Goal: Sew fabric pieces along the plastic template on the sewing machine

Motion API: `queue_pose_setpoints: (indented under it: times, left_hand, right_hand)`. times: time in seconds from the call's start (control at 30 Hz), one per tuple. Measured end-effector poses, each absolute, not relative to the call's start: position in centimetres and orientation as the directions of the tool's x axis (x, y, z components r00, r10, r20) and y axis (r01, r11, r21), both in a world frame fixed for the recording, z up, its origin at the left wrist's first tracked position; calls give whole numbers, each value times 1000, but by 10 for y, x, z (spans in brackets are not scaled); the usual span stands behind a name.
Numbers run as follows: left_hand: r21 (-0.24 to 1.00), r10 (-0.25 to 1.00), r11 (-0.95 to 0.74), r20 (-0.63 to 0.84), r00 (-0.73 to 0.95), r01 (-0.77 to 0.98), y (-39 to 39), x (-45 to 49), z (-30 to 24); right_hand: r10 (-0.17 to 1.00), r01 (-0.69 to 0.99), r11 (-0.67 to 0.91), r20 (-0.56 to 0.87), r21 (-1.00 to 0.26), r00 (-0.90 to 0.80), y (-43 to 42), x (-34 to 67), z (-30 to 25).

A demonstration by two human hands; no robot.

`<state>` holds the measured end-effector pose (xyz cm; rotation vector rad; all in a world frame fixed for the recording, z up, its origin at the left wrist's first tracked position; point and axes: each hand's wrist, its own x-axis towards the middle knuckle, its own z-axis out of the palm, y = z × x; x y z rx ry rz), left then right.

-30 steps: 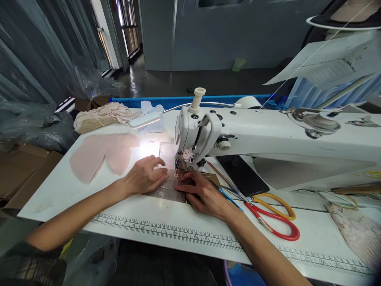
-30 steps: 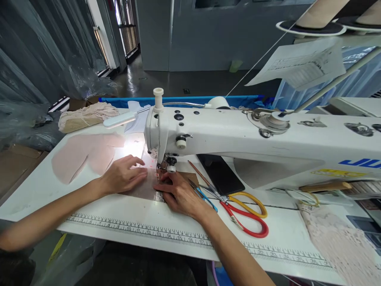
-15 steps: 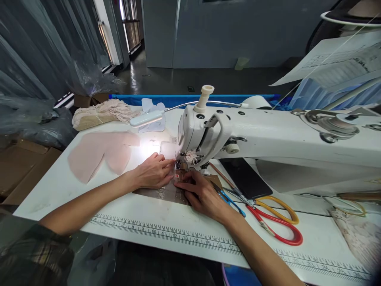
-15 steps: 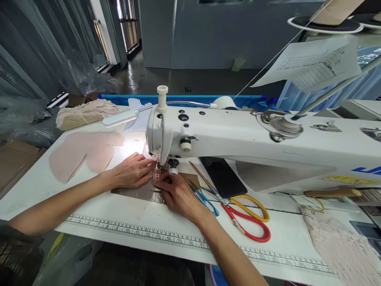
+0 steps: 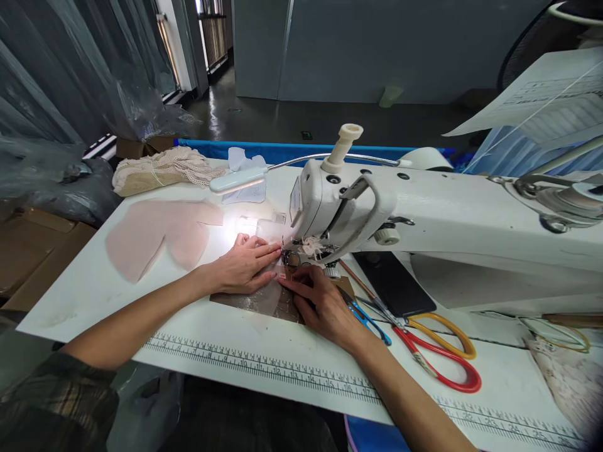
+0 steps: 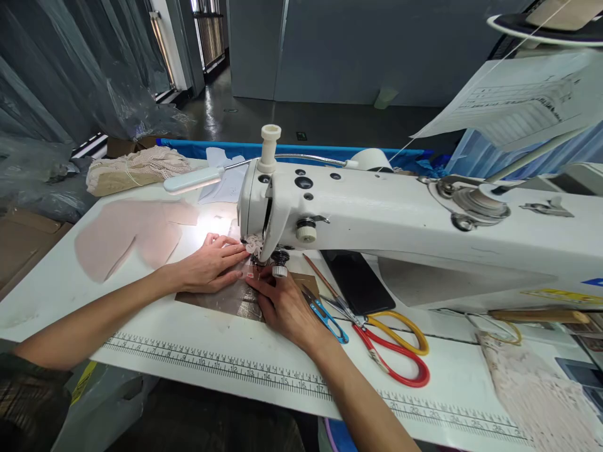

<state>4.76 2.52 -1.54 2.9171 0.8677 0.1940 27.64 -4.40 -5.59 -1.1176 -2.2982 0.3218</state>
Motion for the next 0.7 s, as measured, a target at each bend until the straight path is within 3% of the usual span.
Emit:
queue_pose_setpoints:
  times: [0.7]
  left_hand:
    - [52,557,-830,152,817,556,25,51,-26]
  right_hand:
    - [794,654,608,350,-450,-497,-44,275,-52]
